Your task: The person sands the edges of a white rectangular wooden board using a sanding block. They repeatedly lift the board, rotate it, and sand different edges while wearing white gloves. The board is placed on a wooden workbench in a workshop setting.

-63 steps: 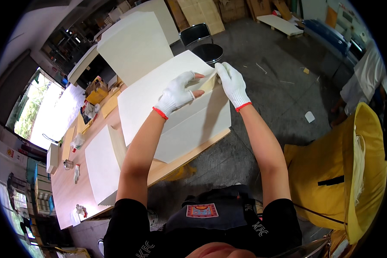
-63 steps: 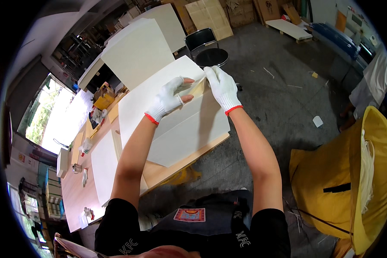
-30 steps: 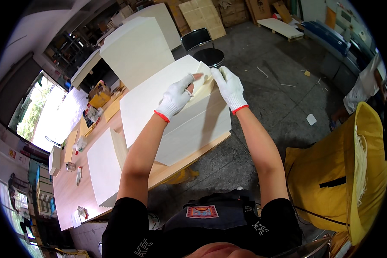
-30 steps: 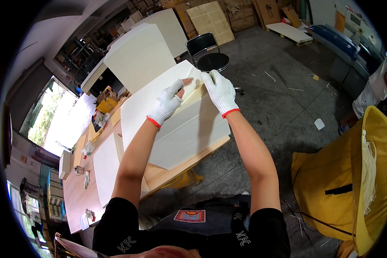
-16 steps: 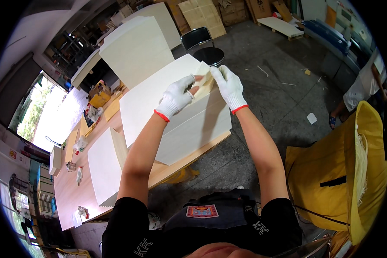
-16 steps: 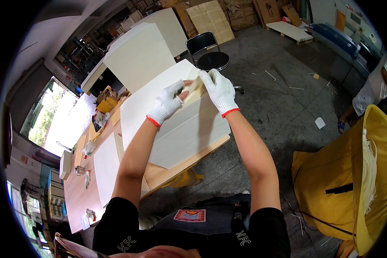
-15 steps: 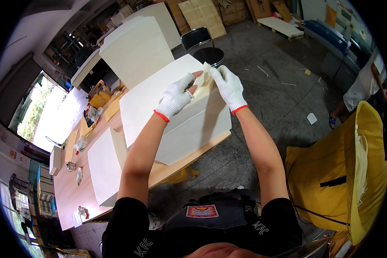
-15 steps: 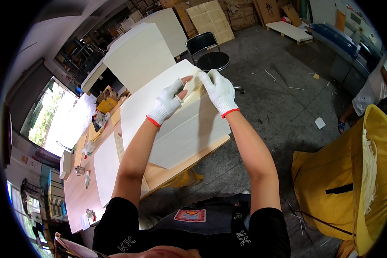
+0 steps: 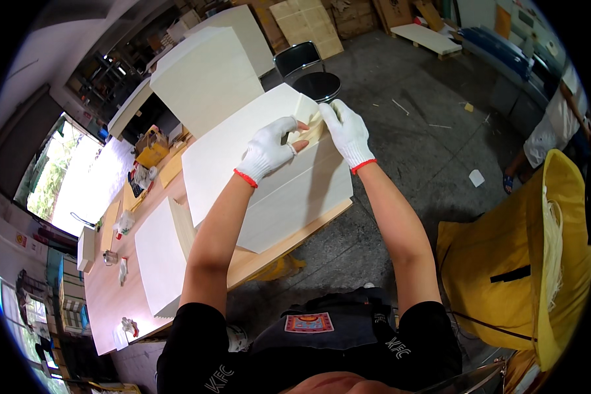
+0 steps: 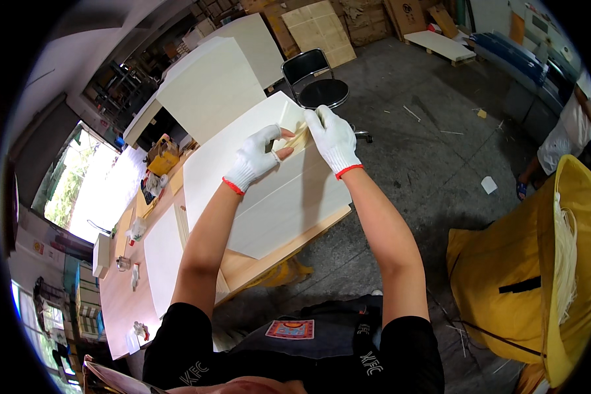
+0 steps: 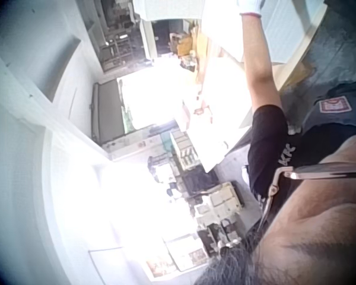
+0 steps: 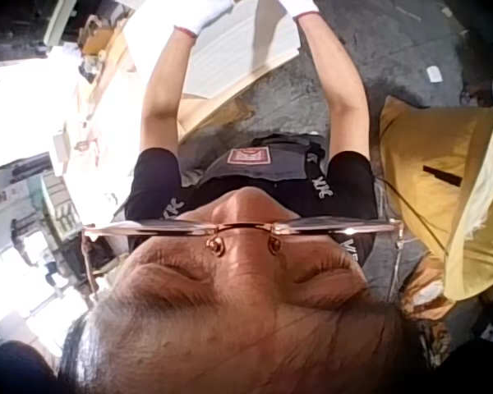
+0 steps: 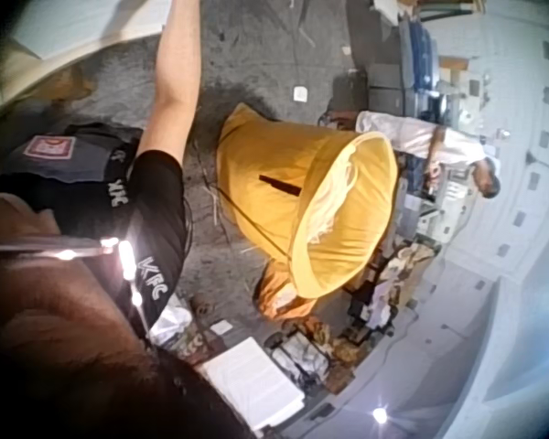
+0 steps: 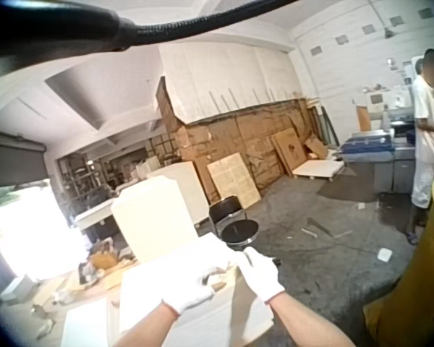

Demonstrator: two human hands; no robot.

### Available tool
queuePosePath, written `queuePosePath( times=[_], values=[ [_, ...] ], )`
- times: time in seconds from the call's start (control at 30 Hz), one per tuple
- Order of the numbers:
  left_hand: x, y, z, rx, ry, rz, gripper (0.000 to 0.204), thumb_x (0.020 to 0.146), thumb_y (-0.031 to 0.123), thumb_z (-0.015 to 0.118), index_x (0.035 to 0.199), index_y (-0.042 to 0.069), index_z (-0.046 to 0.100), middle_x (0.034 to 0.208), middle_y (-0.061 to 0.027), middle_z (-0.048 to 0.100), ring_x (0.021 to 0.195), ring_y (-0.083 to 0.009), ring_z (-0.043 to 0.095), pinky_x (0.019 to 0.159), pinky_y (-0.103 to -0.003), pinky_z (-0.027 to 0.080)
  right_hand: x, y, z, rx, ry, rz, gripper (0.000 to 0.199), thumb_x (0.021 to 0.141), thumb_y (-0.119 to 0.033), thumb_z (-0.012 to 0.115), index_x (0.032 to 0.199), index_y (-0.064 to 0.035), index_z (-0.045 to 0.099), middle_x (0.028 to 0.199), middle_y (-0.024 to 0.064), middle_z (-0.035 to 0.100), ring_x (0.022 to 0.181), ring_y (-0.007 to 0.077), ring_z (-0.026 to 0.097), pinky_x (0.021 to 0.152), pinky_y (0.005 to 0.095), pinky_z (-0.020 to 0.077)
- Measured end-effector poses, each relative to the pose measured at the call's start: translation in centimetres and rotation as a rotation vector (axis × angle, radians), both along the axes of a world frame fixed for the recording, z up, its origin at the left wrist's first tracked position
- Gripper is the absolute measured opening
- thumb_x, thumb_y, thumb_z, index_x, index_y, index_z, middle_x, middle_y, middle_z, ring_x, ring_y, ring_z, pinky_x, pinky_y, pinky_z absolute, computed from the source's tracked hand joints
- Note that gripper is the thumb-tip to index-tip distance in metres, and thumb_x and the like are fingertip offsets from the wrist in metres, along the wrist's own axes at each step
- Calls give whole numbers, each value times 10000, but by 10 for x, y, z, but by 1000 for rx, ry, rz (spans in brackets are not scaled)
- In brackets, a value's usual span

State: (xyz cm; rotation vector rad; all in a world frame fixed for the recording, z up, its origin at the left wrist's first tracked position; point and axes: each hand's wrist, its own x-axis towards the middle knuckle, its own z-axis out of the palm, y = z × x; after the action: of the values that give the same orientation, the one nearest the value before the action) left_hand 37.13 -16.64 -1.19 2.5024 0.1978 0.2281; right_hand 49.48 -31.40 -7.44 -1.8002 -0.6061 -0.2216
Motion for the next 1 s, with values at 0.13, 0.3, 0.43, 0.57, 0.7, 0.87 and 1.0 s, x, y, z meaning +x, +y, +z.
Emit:
queuePosePath(
  times=[0.13,0.3,0.43,0.57,0.7,0.87,1.0],
  values=[
    [2,6,-6,98,-143,-71,289,959,204,662,1235,120,667,907,-103,654,843,-166,662,762,-335,519,-4,-4,5,-19,35,26,499,991,-538,489,929,-65,635,876,209,695,861,433,663,751,499,487],
    [8,15,-16,174,-279,-144,280,962,220,656,1218,111,673,918,-103,668,820,-174,672,762,-337,525,-2,1,1,4,11,-15,499,982,-538,498,917,-63,637,871,204,700,858,427,668,750,498,488],
    [0,-5,2,64,-14,-11,301,903,220,744,1175,108,680,854,-75,671,671,-153,656,677,-338,524,-1,1,-2,0,7,-27,489,982,-530,496,930,-67,642,881,206,705,866,429,672,755,500,492],
    [-2,-8,6,53,9,6,346,853,203,804,1161,109,679,827,-64,670,621,-140,643,640,-333,516,-3,0,1,-7,8,-21,483,983,-527,493,943,-72,648,884,210,706,874,431,673,758,504,493],
    [0,-5,2,82,-24,-15,349,857,200,799,1172,112,678,831,-66,670,628,-139,644,638,-328,513,-2,-1,-1,-11,19,-18,488,985,-528,493,939,-67,647,887,211,706,875,430,674,757,506,493],
    [1,-2,0,36,-33,-6,339,873,196,780,1187,118,681,843,-68,670,645,-134,644,644,-323,511,-1,-2,-1,18,15,4,482,986,-517,510,926,-55,635,873,207,699,862,428,669,745,497,489],
    [2,2,-4,74,-66,-29,341,874,183,775,1198,122,686,845,-65,669,657,-134,644,649,-322,513,-2,-3,1,30,18,24,475,983,-510,525,919,-50,626,850,203,687,847,421,664,739,486,485]
  ],
)
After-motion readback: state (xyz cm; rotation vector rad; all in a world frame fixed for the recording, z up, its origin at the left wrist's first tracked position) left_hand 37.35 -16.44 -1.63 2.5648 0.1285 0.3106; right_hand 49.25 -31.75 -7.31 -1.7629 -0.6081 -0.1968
